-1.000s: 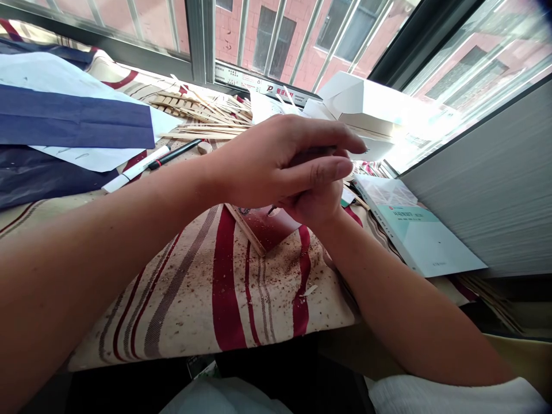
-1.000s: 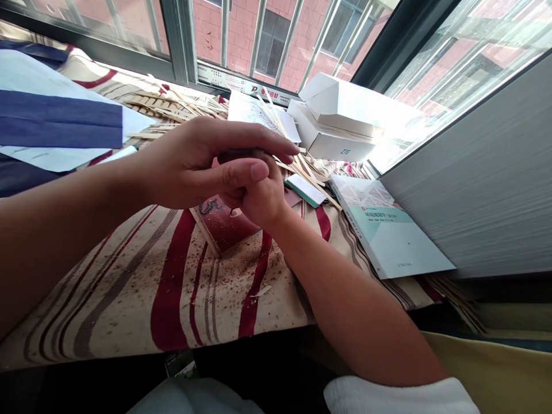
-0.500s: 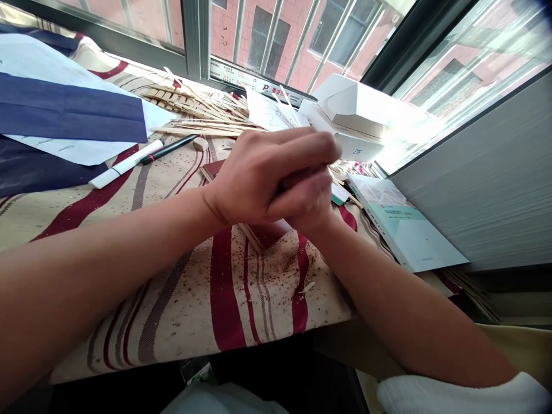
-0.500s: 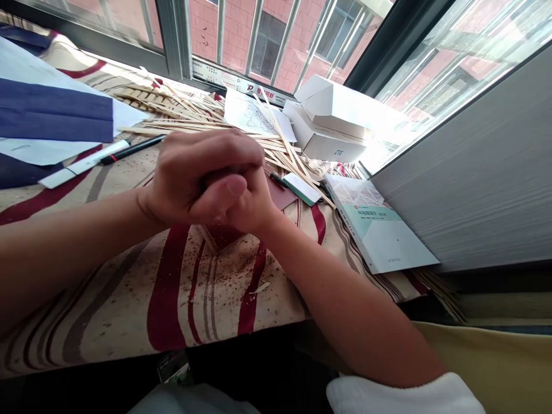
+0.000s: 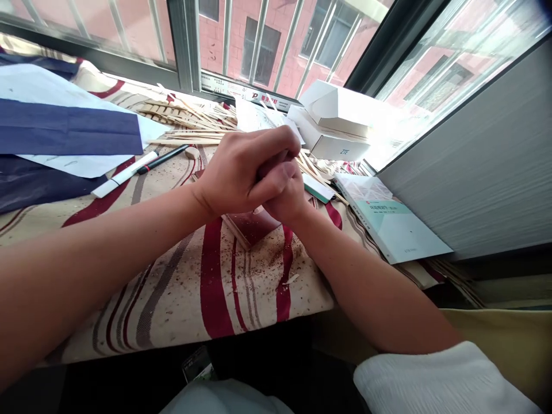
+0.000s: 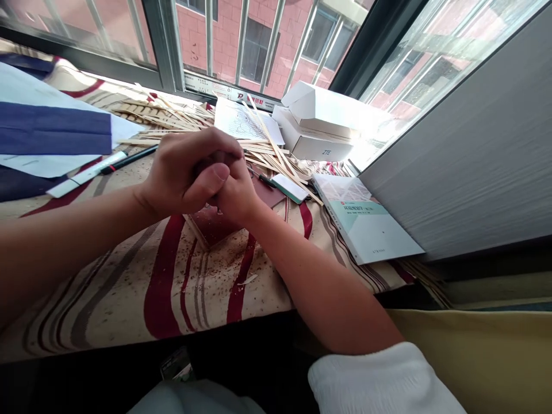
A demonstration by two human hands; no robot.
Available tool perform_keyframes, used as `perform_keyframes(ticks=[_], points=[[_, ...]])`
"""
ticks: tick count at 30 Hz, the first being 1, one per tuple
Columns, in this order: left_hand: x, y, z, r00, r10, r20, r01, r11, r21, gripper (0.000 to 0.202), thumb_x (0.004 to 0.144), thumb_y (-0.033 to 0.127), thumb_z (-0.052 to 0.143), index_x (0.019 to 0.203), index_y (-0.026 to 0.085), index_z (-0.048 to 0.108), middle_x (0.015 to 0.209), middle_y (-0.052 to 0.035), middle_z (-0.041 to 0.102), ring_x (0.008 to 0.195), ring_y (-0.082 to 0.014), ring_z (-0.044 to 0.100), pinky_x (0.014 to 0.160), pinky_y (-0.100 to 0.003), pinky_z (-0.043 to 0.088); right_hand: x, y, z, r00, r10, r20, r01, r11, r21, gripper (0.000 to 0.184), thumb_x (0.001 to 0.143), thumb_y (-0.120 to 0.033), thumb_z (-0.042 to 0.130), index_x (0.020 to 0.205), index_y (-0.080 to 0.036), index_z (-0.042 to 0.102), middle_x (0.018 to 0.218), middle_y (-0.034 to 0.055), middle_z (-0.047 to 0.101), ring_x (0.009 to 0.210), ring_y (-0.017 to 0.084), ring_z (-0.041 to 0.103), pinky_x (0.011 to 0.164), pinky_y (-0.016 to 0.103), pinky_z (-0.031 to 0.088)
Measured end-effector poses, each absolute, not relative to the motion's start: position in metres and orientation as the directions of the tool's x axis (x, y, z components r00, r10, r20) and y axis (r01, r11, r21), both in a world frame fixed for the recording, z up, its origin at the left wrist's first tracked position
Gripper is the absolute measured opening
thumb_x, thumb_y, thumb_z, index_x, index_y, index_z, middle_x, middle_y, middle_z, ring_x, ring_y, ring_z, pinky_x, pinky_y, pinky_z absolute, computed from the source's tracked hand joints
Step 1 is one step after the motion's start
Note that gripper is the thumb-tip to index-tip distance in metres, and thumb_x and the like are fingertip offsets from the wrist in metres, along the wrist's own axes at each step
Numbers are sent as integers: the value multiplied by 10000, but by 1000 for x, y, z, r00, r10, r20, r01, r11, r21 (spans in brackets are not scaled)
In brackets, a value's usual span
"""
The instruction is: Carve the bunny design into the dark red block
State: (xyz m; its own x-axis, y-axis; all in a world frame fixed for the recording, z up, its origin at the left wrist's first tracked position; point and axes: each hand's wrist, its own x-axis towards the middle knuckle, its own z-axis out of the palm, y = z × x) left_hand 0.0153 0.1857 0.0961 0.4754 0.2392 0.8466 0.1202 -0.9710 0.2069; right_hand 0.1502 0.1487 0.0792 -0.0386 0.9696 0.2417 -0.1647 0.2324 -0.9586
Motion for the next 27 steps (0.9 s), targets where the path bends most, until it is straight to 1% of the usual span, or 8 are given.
perform_keyframes(ticks=[2, 5, 7, 10, 14, 19, 22, 27], points=[[8, 187, 103, 558, 244, 793, 79, -967, 242, 392, 1171, 468, 508, 1349, 253, 783, 1139, -81, 884, 997, -280, 858, 933, -449, 699, 154, 151, 81, -111, 961, 253, -192, 229, -954, 438, 1052, -248, 735, 768, -274, 402, 647, -66, 394, 567, 106, 432, 513, 261, 409], [-7, 202, 108, 665, 345, 663, 33, -900, 435, 576, 1236, 563, 462, 1706, 268, 619, 1490, -108, 847, 1339, -298, 841, 1118, -458, 693, 165, 160, 87, -166, 935, 314, -275, 262, -925, 437, 1062, -464, 750, 789, -289, 458, 599, -100, 305, 513, 102, 275, 470, 282, 272], [-17, 215, 103, 631, 466, 620, 121, -849, 515, 652, 1241, 655, 457, 1745, 262, 587, 1572, -148, 804, 1402, -335, 811, 1165, -500, 674, 174, 164, 92, -155, 919, 362, -329, 298, -896, 465, 1035, -520, 775, 810, -293, 437, 634, -97, 320, 543, 111, 274, 481, 284, 283], [-32, 230, 88, 657, 546, 519, 340, -830, 443, 766, 1217, 774, 425, 1662, 200, 668, 1626, -214, 765, 1455, -400, 764, 1237, -572, 623, 182, 166, 98, -135, 907, 398, -337, 335, -880, 435, 1050, -531, 796, 888, -294, 470, 709, -77, 408, 602, 124, 373, 520, 279, 358], [-51, 234, 74, 847, 445, 290, 370, -886, 279, 748, 1194, 773, 464, 1695, 262, 681, 1719, -179, 717, 1596, -419, 666, 1384, -593, 501, 178, 165, 94, -149, 929, 338, -274, 290, -917, 448, 1047, -638, 848, 1003, -309, 548, 738, -86, 478, 564, 115, 374, 474, 292, 322], [-72, 243, 63, 931, 361, 63, 340, -915, 215, 1052, 1045, 962, 644, 1899, 370, 474, 2025, -141, 346, 1852, -465, 359, 1485, -589, 372, 166, 166, 84, -24, 968, 250, -267, 235, -935, 470, 1009, -593, 910, 951, -317, 535, 689, -87, 499, 524, 121, 341, 431, 306, 302], [-77, 251, 53, 938, 345, 30, 333, -921, 202, 1166, 994, 1010, 685, 1938, 391, 391, 2060, -135, 212, 1894, -476, 243, 1518, -622, 293, 160, 169, 82, 24, 972, 233, -294, 230, -928, 449, 1033, -579, 891, 944, -315, 539, 664, -93, 480, 509, 115, 317, 426, 293, 283], [-76, 259, 45, 944, 318, 92, 295, -934, 201, 1162, 948, 943, 832, 1920, 463, 415, 2050, -125, 242, 1882, -509, 262, 1512, -673, 296, 151, 171, 86, 99, 983, 156, -321, 180, -930, 447, 1057, -601, 863, 956, -317, 533, 617, -115, 376, 492, 119, 265, 426, 290, 220]])
